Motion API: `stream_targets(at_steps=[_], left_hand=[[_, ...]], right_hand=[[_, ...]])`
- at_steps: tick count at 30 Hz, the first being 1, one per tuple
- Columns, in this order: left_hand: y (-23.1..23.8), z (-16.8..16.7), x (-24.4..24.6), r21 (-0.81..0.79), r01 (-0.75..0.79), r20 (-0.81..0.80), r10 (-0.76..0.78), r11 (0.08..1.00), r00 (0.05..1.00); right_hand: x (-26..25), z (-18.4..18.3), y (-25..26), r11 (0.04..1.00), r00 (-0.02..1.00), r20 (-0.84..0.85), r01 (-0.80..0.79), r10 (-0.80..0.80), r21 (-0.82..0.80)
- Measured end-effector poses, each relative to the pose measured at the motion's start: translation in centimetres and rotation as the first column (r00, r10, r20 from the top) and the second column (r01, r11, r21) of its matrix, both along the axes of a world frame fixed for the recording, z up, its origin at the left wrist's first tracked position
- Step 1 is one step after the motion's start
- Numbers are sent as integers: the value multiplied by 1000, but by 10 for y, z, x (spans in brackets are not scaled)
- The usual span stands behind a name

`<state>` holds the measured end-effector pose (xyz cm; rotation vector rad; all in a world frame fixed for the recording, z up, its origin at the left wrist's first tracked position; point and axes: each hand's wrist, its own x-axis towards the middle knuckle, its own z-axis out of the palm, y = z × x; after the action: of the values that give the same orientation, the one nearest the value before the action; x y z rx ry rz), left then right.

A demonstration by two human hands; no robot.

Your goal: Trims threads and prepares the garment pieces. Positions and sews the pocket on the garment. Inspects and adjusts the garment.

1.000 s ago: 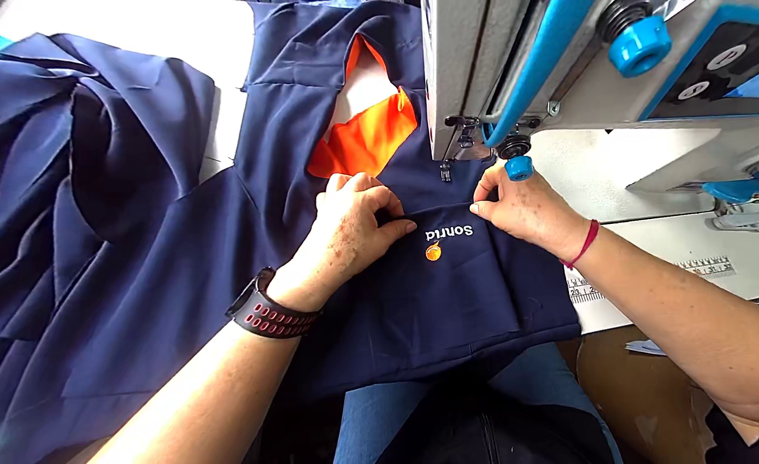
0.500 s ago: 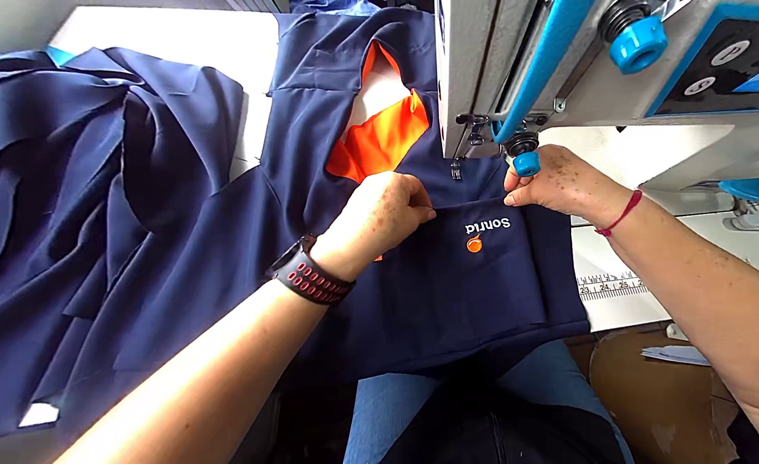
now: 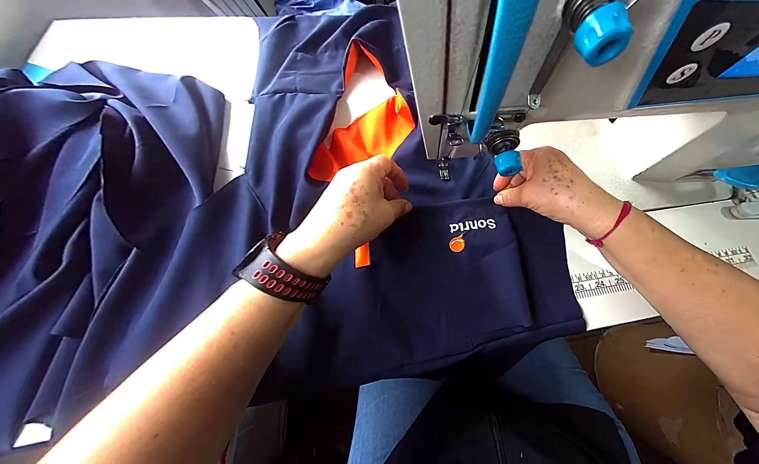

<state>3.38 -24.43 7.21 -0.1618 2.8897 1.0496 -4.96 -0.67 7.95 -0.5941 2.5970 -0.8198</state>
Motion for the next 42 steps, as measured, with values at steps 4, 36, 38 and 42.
stream_targets(at_steps=[4,36,38,42], left_hand=[[-2,3,-5,2,28,4,-28,1000,1000],[-3,5,-9,-119,132,66,-125,984,990],[1,5,-5,-202,149,29,-146,968,989],[38,-7,18,-376,200,-360,-341,905,868]], right_hand=[[2,-3,2,999,999,-25,21,-22,-33],[-17,5,-5,998,996,80,-48,44,37],[-16,6,-7,996,996,69,-59,54,72],[-19,7,-8,992,996,62,-71,65,101]])
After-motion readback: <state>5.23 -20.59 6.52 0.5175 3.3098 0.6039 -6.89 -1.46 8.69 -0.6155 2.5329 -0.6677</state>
